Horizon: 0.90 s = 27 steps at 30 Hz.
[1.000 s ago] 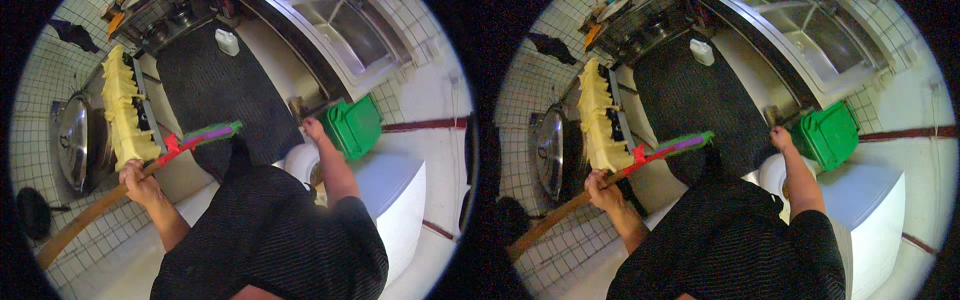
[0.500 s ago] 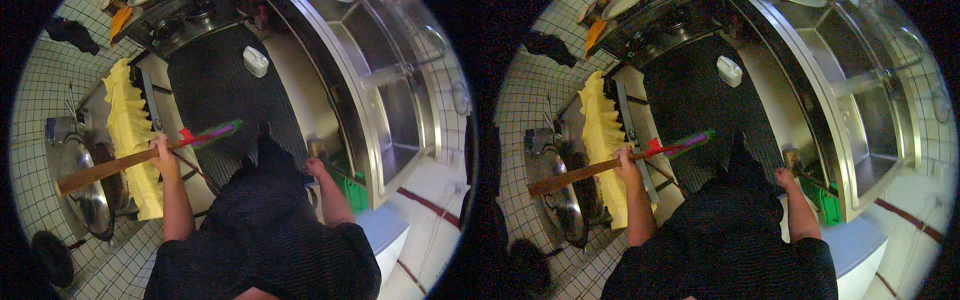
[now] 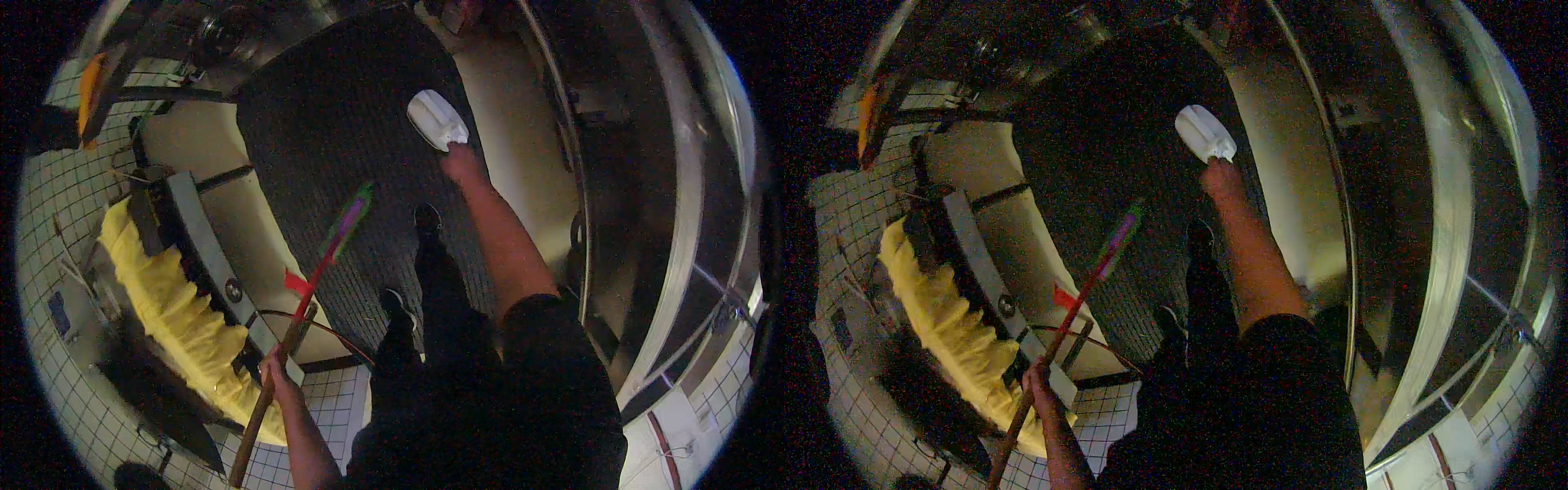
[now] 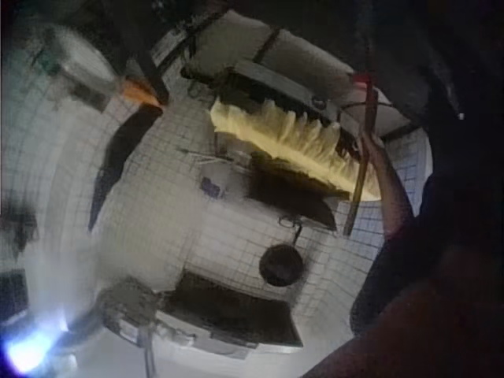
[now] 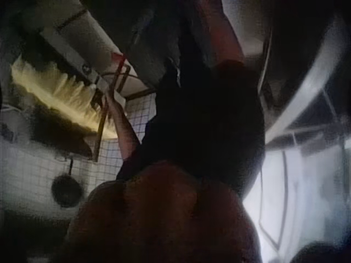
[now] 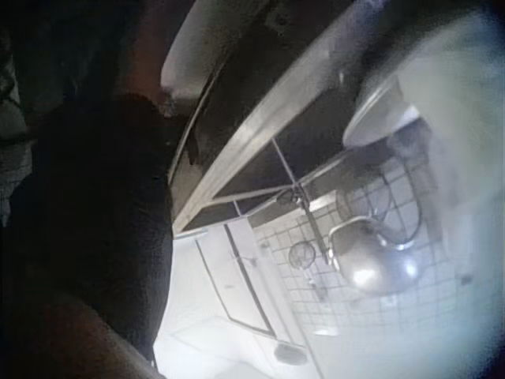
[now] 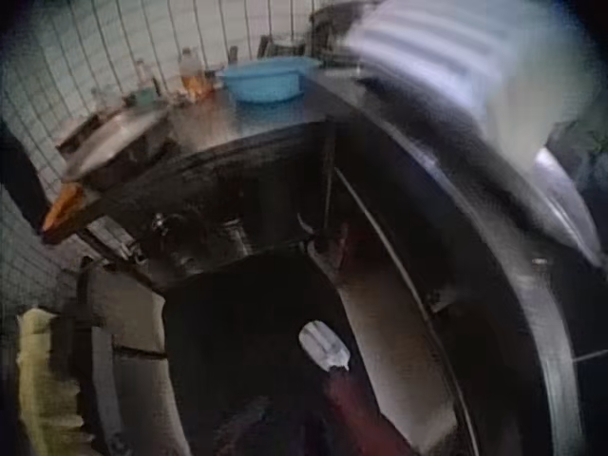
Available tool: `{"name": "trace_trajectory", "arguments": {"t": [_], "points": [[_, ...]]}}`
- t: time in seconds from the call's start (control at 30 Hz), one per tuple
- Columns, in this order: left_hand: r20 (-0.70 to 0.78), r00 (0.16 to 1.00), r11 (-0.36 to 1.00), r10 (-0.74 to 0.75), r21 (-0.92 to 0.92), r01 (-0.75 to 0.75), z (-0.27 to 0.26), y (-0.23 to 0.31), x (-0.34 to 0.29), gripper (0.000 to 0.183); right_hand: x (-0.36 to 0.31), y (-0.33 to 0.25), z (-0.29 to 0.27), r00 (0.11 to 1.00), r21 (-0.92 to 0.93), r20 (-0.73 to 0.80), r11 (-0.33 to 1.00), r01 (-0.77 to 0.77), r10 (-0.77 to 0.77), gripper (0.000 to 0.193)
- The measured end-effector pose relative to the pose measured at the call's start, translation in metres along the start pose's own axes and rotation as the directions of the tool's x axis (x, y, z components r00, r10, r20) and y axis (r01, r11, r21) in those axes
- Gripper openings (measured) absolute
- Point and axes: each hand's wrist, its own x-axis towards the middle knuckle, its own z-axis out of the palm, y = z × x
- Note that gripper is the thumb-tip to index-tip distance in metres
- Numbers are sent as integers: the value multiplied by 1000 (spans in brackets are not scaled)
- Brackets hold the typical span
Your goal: The person sweeps a commercial kitchen floor using a broom, moving a mat and a bucket to access areas underneath. Debris is swept into a bucket. The person then moves the mat and bucket back and continues sweeping the remaining floor area.
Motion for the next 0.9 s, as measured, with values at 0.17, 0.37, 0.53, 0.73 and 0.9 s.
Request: {"name": "trace_trajectory", "arguments": {"t": [0.17,0.37,0.53,0.73,0.9], "points": [[-13,982,977,187,109,-185,-17,-42,24,17,97,-27,25,985,-105,-170,994,-41,22,47],[-105,994,974,-12,223,36,-32,-67,25,16,163,-32,60,994,-134,-56,986,-101,94,39],[48,994,923,101,368,-111,-32,-49,51,20,111,13,69,996,-127,-40,989,-80,76,41],[221,944,854,244,413,-317,-21,-43,68,24,-72,128,78,966,-106,-251,990,-91,62,35],[242,898,795,368,419,-439,-27,-56,48,26,-238,222,95,955,-98,-257,979,-176,147,40]]}}
